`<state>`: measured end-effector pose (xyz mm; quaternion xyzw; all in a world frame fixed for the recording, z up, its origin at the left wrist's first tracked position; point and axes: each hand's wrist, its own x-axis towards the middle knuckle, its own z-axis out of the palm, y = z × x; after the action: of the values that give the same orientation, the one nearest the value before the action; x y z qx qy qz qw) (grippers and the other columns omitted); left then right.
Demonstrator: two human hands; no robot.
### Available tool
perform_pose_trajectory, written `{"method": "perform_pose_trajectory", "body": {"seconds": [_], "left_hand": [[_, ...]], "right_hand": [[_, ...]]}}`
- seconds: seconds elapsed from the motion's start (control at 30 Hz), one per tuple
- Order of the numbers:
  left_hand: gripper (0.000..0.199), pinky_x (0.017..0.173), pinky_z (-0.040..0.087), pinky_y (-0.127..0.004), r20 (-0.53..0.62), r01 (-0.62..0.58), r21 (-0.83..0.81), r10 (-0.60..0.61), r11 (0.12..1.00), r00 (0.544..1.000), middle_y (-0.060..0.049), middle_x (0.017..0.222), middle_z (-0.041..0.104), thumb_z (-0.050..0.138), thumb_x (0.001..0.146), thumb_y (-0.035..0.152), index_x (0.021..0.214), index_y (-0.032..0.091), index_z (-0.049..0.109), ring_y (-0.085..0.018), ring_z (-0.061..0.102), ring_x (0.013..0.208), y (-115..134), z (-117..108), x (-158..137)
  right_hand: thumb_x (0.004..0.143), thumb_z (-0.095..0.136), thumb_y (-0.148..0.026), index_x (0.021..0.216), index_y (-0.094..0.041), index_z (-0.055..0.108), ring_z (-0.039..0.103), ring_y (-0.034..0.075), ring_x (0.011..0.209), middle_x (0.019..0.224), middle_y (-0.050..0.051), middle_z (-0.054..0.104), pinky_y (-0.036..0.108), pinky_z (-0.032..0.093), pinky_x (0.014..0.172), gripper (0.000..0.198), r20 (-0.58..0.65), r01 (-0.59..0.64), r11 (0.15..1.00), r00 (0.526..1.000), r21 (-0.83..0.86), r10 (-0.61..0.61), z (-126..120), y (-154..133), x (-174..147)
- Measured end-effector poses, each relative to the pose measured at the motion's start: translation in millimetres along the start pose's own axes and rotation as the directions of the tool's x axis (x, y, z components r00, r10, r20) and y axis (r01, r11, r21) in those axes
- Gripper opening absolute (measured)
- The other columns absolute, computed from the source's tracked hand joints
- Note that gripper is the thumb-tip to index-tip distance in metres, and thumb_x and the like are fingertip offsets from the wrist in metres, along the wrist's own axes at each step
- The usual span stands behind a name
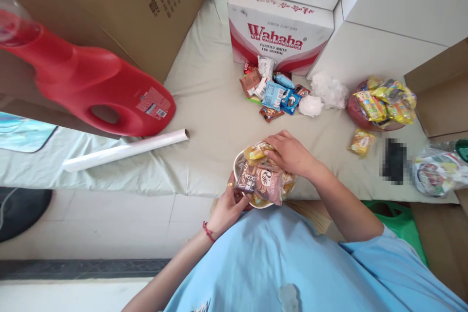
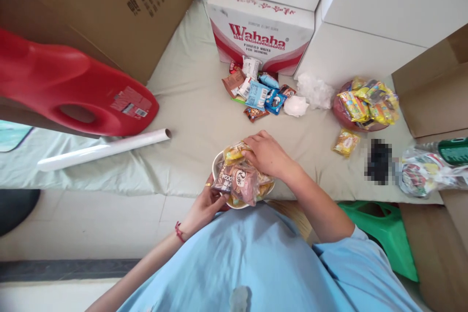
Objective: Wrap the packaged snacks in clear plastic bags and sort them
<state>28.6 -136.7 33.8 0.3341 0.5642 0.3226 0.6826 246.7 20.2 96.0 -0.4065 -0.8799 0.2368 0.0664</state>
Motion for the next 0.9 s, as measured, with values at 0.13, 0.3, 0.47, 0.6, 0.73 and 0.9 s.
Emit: {"method": "perform_pose_trajectory", "body": {"seconds": [0.13,0.3,0.47,0.6,0.73,0.9], "left_hand": [[0.083,0.078,0.067,-0.037,-0.036,0.052,-0.085,-0.055,0.995,0.998,-0.011,0.129,0.067,0.073,0.086,0.036,0.155,0.028,0.029,-0.022,0.075,0.096,1.7,10.2,4.0],[0.085,0.074,0.068,-0.038,-0.113,0.032,-0.114,-0.045,0.993,0.993,-0.013,0.137,0.062,0.073,0.078,0.021,0.153,0.027,0.032,-0.021,0.075,0.088,14.5,20.2,10.4],[0.083,0.072,0.067,-0.038,-0.114,0.028,-0.099,-0.04,0.995,0.993,-0.012,0.13,0.066,0.071,0.077,0.021,0.152,0.026,0.036,-0.022,0.075,0.088,25.5,21.1,16.1],[0.089,0.077,0.066,-0.039,-0.131,0.034,-0.035,-0.038,0.999,0.991,-0.008,0.114,0.07,0.075,0.076,0.023,0.155,0.026,0.033,-0.022,0.074,0.088,27.9,16.1,14.4],[0.063,0.081,0.065,-0.044,-0.139,0.065,-0.218,-0.097,0.974,0.986,-0.005,0.102,0.07,0.075,0.077,0.031,0.133,0.024,0.048,-0.025,0.075,0.088,20.2,10.0,9.2],[0.041,0.07,0.065,-0.039,-0.206,0.016,-0.254,-0.07,0.967,0.976,-0.001,0.084,0.064,0.06,0.087,0.061,0.095,0.021,0.054,-0.02,0.071,0.077,16.6,4.2,8.0]], "right_hand": [[0.105,0.05,-0.035,0.119,-0.013,0.069,0.055,0.027,0.104,0.113,0.012,0.073,0.041,0.043,0.099,0.032,0.06,0.01,0.999,0.998,-0.05,-0.007,-7.5,-7.6,0.7],[0.103,0.054,-0.038,0.111,-0.021,0.074,0.046,0.032,0.119,0.124,0.012,0.067,0.046,0.042,0.098,0.028,-0.001,-0.015,0.989,1.0,-0.15,0.015,-7.0,-6.7,-1.9],[0.103,0.053,-0.04,0.108,-0.023,0.077,0.046,0.033,0.11,0.117,0.014,0.063,0.049,0.045,0.093,0.031,-0.007,-0.121,0.982,0.993,-0.145,0.121,1.3,6.8,2.6],[0.1,0.057,-0.038,0.115,-0.019,0.077,0.051,0.032,0.107,0.111,0.015,0.062,0.049,0.046,0.099,0.032,-0.054,-0.132,0.99,0.99,-0.054,0.129,7.3,21.5,8.1],[0.098,0.058,-0.043,0.133,-0.018,0.068,0.063,0.026,0.105,0.114,0.012,0.068,0.043,0.051,0.099,0.044,-0.088,-0.117,0.943,0.985,0.312,0.152,2.5,37.1,4.1],[0.096,0.06,-0.054,0.123,-0.023,0.07,0.069,0.023,0.108,0.118,0.008,0.074,0.041,0.054,0.099,0.043,-0.266,-0.125,0.758,0.889,0.64,0.372,-11.9,51.3,-23.3]]}}
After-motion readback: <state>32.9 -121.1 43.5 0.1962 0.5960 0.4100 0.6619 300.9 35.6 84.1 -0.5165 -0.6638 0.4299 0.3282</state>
